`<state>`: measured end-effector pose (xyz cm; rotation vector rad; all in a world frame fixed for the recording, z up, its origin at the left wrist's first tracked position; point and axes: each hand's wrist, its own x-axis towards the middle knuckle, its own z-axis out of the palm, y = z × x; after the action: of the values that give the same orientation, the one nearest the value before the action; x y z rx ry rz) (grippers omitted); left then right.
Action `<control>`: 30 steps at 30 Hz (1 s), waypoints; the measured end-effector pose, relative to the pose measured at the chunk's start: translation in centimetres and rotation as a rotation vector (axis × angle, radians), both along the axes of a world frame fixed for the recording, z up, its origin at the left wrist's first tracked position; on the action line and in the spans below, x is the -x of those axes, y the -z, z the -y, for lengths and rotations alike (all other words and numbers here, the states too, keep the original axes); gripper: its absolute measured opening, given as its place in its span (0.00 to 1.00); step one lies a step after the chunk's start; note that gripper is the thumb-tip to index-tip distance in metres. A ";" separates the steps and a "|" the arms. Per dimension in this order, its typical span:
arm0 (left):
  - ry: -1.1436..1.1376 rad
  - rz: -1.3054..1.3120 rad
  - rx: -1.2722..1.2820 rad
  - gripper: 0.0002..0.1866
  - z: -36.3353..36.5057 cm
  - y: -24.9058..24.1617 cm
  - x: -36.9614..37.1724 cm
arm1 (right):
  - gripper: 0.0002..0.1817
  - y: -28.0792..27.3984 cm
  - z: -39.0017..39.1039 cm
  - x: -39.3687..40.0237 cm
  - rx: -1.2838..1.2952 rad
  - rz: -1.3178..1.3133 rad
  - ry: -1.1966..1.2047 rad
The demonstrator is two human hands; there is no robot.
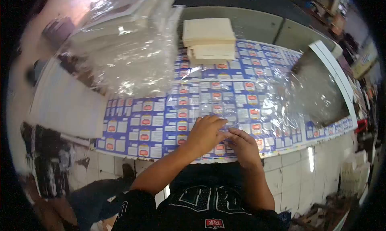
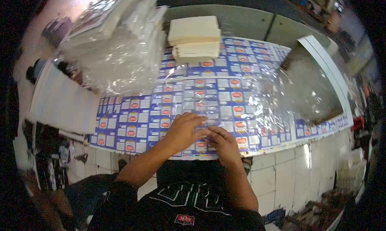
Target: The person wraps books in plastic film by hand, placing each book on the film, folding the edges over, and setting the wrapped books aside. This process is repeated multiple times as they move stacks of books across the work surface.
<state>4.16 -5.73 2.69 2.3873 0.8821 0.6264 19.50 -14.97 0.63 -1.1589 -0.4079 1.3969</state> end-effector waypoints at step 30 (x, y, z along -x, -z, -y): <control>-1.320 -0.631 -0.619 0.24 -4.0 -26.6 37.6 | 0.30 -3.9 -1.5 1.6 -0.758 1.579 -0.421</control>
<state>-33.43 -1.72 29.30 2.1932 2.9640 0.6083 17.92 -13.45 4.54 -1.3088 -2.1441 0.2181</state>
